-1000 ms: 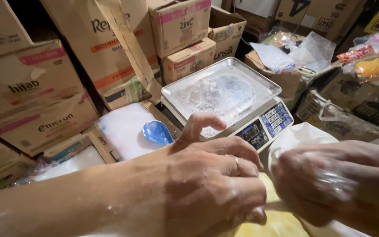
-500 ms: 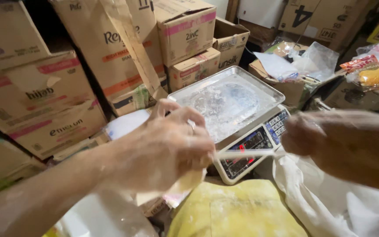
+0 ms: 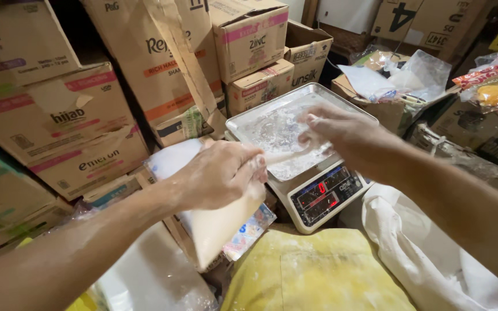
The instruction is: The person scoops white powder from a large sack into small plastic bags, places each bag on a digital scale to check weight, and ties the bags closed. The process is repeated multiple times in a cluttered storage area with stacked boxes.
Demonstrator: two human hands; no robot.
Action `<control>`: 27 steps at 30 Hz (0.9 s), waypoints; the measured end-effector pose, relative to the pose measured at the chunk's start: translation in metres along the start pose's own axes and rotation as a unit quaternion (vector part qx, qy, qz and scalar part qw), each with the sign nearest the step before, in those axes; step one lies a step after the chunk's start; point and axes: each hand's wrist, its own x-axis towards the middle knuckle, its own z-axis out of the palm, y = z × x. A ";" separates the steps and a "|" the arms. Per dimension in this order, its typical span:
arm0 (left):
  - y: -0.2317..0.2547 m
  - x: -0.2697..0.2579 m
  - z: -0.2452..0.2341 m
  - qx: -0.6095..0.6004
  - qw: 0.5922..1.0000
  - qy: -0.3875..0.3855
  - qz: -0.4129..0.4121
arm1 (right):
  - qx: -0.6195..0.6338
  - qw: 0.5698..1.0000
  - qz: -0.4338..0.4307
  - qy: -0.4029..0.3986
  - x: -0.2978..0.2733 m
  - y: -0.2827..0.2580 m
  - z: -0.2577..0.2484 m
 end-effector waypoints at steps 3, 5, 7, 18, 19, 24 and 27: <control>-0.009 0.016 0.020 -0.081 0.996 0.047 0.003 | -0.544 0.758 -0.346 0.098 -0.012 -0.003 0.020; -0.010 0.028 0.033 -0.123 0.991 0.052 -0.014 | -0.584 0.740 -0.330 0.046 -0.022 -0.004 0.034; -0.004 0.036 0.039 -0.116 0.992 0.043 -0.019 | -0.620 0.753 -0.221 -0.008 -0.028 -0.005 0.040; 0.081 0.066 0.021 0.055 0.997 -0.005 0.047 | 0.137 0.987 -0.002 -0.085 -0.056 0.047 -0.060; 0.091 0.090 0.019 -0.080 0.996 -0.010 0.049 | 0.213 0.973 -0.002 -0.087 -0.054 0.056 -0.061; 0.125 0.166 0.036 -0.452 0.874 0.027 -0.178 | 0.355 0.934 0.003 -0.047 -0.033 0.064 -0.040; 0.113 0.176 0.055 -0.408 0.868 0.146 -0.241 | 0.331 0.943 -0.025 0.027 -0.027 0.056 -0.018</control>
